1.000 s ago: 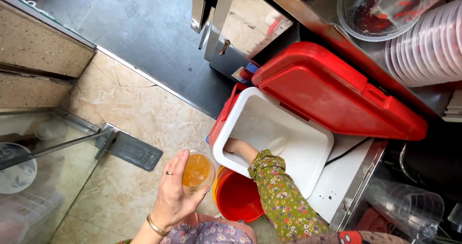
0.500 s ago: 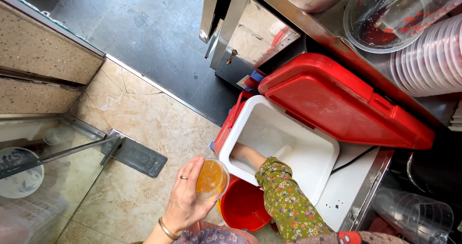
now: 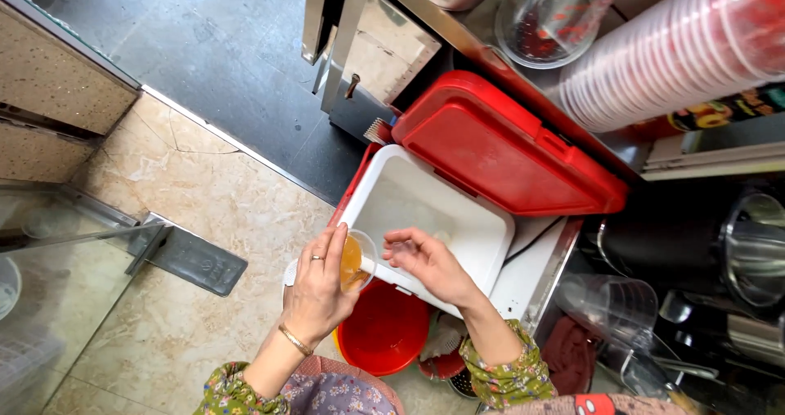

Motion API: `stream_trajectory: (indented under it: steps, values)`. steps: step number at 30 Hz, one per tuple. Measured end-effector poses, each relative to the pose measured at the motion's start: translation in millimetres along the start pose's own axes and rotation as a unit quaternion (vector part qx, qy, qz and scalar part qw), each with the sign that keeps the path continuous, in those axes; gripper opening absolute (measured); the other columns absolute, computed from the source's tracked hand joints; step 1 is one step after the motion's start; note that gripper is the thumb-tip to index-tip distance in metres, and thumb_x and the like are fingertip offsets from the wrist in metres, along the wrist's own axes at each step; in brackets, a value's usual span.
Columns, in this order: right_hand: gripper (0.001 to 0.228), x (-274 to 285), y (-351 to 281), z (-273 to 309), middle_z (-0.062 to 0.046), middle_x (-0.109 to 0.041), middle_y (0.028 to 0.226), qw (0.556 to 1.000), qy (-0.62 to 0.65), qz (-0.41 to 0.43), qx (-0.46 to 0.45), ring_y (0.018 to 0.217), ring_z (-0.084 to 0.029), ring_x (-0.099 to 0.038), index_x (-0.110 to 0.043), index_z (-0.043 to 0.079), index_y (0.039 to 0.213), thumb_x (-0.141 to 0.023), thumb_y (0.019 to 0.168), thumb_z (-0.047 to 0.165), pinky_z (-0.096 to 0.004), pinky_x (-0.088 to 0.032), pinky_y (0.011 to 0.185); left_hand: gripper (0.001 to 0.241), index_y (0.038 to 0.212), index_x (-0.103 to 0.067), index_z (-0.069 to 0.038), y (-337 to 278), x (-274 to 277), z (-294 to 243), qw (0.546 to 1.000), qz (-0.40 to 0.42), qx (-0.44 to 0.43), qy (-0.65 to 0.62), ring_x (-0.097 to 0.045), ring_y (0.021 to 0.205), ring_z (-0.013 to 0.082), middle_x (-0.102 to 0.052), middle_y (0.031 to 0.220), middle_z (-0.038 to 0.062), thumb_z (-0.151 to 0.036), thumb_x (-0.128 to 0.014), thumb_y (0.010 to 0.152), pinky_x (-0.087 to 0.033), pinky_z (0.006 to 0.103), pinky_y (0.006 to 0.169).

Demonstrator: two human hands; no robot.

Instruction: Making a fruit juice and serving it to a customer at a street stall.

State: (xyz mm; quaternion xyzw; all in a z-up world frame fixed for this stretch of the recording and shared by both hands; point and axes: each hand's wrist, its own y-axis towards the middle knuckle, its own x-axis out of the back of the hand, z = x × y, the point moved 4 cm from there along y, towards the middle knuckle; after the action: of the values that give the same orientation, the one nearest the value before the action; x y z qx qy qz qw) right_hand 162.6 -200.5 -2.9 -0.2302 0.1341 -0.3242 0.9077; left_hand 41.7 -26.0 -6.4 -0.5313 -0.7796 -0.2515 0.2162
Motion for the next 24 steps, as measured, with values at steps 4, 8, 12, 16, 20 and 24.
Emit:
stream_trajectory:
  steps: [4, 8, 12, 16, 20, 24]
  values:
    - [0.052, 14, -39, 31, -0.011, -0.061, 0.138, 0.983, -0.142, -0.052, 0.106, 0.127, -0.021, -0.059, -0.053, 0.004, 0.142, -0.07, 0.093, 0.013, -0.036, -0.05, 0.104, 0.1, 0.151, -0.035, 0.0, -9, -6, -30, 0.999, -0.024, -0.031, -0.024, -0.052, 0.124, 0.0446, -0.051, 0.139, 0.026, -0.012, -0.085, 0.065, -0.044, 0.0503, 0.105]
    - [0.073, 108, -57, 53, -0.023, -0.036, 0.159, 0.735, -0.5, -0.404, 0.218, 0.146, -0.041, -0.039, -0.043, 0.004, 0.153, -0.078, 0.091, 0.02, -0.051, -0.039, 0.116, 0.098, 0.152, -0.036, -0.001, -32, 5, -68, 0.994, -0.054, -0.053, -0.077, -0.054, 0.124, 0.0429, -0.052, 0.139, 0.026, -0.015, -0.088, 0.07, -0.046, 0.0476, 0.106]
    - [0.098, 158, -64, 50, -0.028, -0.005, 0.167, 0.632, -0.621, -0.438, 0.153, 0.152, -0.051, -0.009, -0.031, 0.001, 0.16, -0.082, 0.082, 0.031, -0.068, -0.024, 0.114, 0.103, 0.149, -0.037, 0.001, -76, 23, -113, 0.993, -0.037, -0.065, -0.093, -0.053, 0.124, 0.044, -0.053, 0.137, 0.027, -0.013, -0.088, 0.061, -0.045, 0.0478, 0.105]
    - [0.093, 112, -106, 29, -0.021, -0.006, 0.167, 0.612, -0.658, -0.423, 0.114, 0.154, -0.045, -0.01, -0.037, 0.004, 0.155, -0.082, 0.08, 0.034, -0.068, -0.025, 0.115, 0.1, 0.147, -0.04, -0.001, -133, 30, -153, 0.997, -0.013, -0.055, -0.054, -0.058, 0.119, 0.0408, -0.058, 0.135, 0.024, -0.017, -0.09, 0.061, -0.048, 0.0458, 0.1]
    - [0.069, 23, -172, -61, -0.025, -0.02, 0.164, 0.689, -0.602, -0.366, 0.169, 0.151, -0.048, -0.018, -0.054, 0.005, 0.141, -0.076, 0.076, 0.017, -0.065, -0.024, 0.118, 0.106, 0.145, -0.046, 0.001, -213, -36, -111, 0.991, -0.038, -0.125, -0.037, -0.059, 0.121, 0.0398, -0.059, 0.134, 0.022, -0.039, -0.089, 0.057, -0.047, 0.0457, 0.103]
    - [0.056, -28, -273, -196, -0.026, -0.035, 0.158, 0.897, -0.284, -0.315, 0.125, 0.144, -0.044, -0.037, -0.056, 0.004, 0.141, -0.073, 0.087, 0.009, -0.047, -0.036, 0.116, 0.054, 0.134, -0.063, -0.009, -300, -147, 1, 0.991, -0.058, -0.112, 0.046, -0.071, 0.106, 0.0239, -0.074, 0.117, 0.011, -0.023, -0.064, 0.082, -0.052, 0.0391, 0.096]
